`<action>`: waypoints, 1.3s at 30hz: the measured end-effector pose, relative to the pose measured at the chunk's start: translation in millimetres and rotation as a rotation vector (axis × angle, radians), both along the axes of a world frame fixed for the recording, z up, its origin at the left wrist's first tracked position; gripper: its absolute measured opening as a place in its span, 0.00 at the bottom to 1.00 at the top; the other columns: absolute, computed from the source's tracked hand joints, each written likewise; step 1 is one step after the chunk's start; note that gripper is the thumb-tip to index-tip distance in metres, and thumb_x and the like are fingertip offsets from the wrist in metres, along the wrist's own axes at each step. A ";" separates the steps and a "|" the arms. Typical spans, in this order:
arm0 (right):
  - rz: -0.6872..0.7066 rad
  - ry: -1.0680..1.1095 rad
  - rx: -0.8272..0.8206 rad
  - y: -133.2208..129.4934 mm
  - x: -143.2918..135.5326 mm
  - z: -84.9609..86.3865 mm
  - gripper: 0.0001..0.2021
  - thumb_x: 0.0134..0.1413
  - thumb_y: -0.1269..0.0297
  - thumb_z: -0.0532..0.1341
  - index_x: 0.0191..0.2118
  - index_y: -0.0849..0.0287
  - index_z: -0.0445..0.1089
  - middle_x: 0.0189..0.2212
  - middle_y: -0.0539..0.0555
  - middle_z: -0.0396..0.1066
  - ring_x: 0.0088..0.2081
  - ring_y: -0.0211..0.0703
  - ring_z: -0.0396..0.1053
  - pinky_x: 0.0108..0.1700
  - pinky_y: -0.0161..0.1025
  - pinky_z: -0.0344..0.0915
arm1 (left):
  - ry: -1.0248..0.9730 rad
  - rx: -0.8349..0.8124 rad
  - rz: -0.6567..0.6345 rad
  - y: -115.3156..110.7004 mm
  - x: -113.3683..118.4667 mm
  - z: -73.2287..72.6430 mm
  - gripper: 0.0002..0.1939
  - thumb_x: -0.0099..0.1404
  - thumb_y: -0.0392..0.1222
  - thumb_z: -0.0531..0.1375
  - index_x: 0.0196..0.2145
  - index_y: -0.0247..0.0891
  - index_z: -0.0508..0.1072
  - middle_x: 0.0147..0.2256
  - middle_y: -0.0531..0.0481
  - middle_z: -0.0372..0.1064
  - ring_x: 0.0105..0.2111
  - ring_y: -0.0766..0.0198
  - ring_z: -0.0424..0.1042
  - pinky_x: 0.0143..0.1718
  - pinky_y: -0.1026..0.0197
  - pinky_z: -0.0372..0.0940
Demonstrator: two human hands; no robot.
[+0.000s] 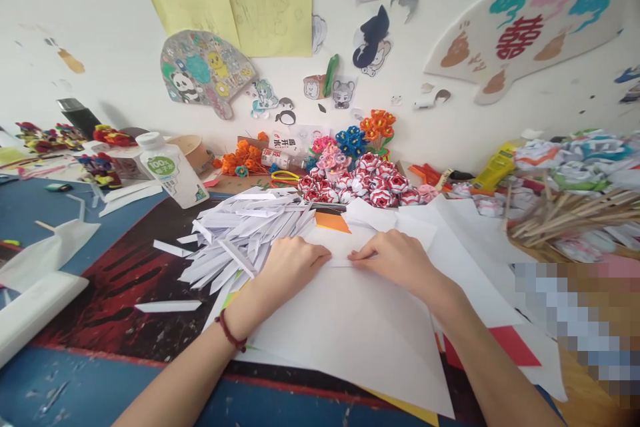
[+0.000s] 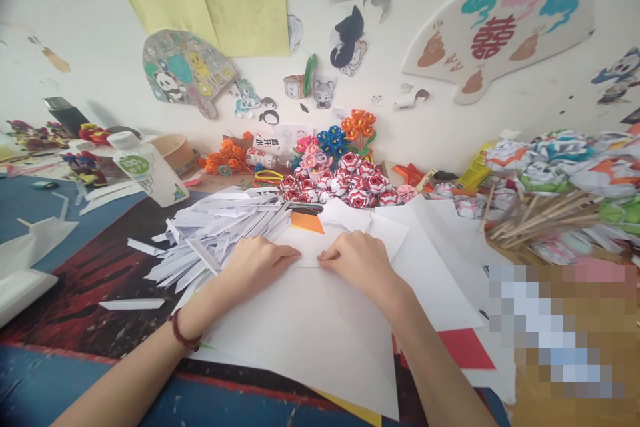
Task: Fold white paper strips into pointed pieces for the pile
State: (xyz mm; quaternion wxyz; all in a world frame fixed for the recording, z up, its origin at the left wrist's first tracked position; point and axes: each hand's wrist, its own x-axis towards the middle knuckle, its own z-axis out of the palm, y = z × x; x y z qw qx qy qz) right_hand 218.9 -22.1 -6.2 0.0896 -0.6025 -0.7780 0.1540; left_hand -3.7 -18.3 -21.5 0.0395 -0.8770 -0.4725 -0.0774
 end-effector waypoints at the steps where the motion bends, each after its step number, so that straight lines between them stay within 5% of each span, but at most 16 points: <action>1: 0.002 0.008 -0.004 0.2 -0.6 0.3 0.06 0.52 0.58 0.63 0.34 0.39 0.78 0.35 0.45 0.79 0.37 0.46 0.74 0.32 0.37 0.60 | -0.005 -0.001 0.001 0.2 -0.2 -1.1 0.19 0.69 0.49 0.48 0.35 0.44 0.77 0.24 0.47 0.73 0.23 0.62 0.69 0.24 0.63 0.49; 10: 0.109 0.021 0.231 -2.6 -26.3 -13.3 0.01 0.55 0.67 0.62 0.35 0.55 0.71 0.34 0.49 0.74 0.35 0.40 0.70 0.32 0.35 0.53 | -0.051 -0.020 -0.066 -1.0 4.9 -3.8 0.16 0.70 0.43 0.49 0.31 0.40 0.74 0.26 0.50 0.71 0.28 0.64 0.69 0.25 0.64 0.51; 16: 0.081 0.115 0.160 1.4 -21.6 -21.8 0.05 0.53 0.66 0.63 0.36 0.55 0.68 0.34 0.48 0.71 0.34 0.38 0.67 0.31 0.34 0.52 | -0.125 0.007 -0.097 0.8 12.0 -5.9 0.05 0.66 0.41 0.56 0.36 0.38 0.69 0.36 0.50 0.69 0.40 0.61 0.66 0.34 0.61 0.59; 24: 0.139 0.139 0.047 8.5 -9.4 -16.5 0.03 0.50 0.68 0.65 0.31 0.56 0.70 0.27 0.47 0.70 0.30 0.37 0.66 0.31 0.33 0.52 | -0.156 -0.011 -0.068 3.0 10.3 -10.4 0.04 0.64 0.38 0.59 0.35 0.37 0.67 0.34 0.51 0.67 0.37 0.61 0.65 0.36 0.59 0.59; 32: 0.259 0.085 0.224 6.6 -9.3 -9.5 0.07 0.54 0.76 0.58 0.31 0.58 0.70 0.30 0.48 0.71 0.35 0.38 0.66 0.35 0.34 0.55 | -0.065 0.069 -0.129 5.0 4.1 -5.6 0.06 0.68 0.36 0.54 0.32 0.37 0.69 0.32 0.50 0.67 0.36 0.60 0.64 0.34 0.59 0.57; 39: 0.413 -0.197 0.349 3.4 -14.4 -7.1 0.09 0.54 0.78 0.55 0.27 0.61 0.69 0.28 0.52 0.70 0.33 0.40 0.65 0.34 0.37 0.54 | 0.106 0.175 -0.281 1.9 3.6 -2.2 0.07 0.68 0.36 0.54 0.30 0.37 0.67 0.32 0.47 0.66 0.35 0.59 0.62 0.33 0.57 0.56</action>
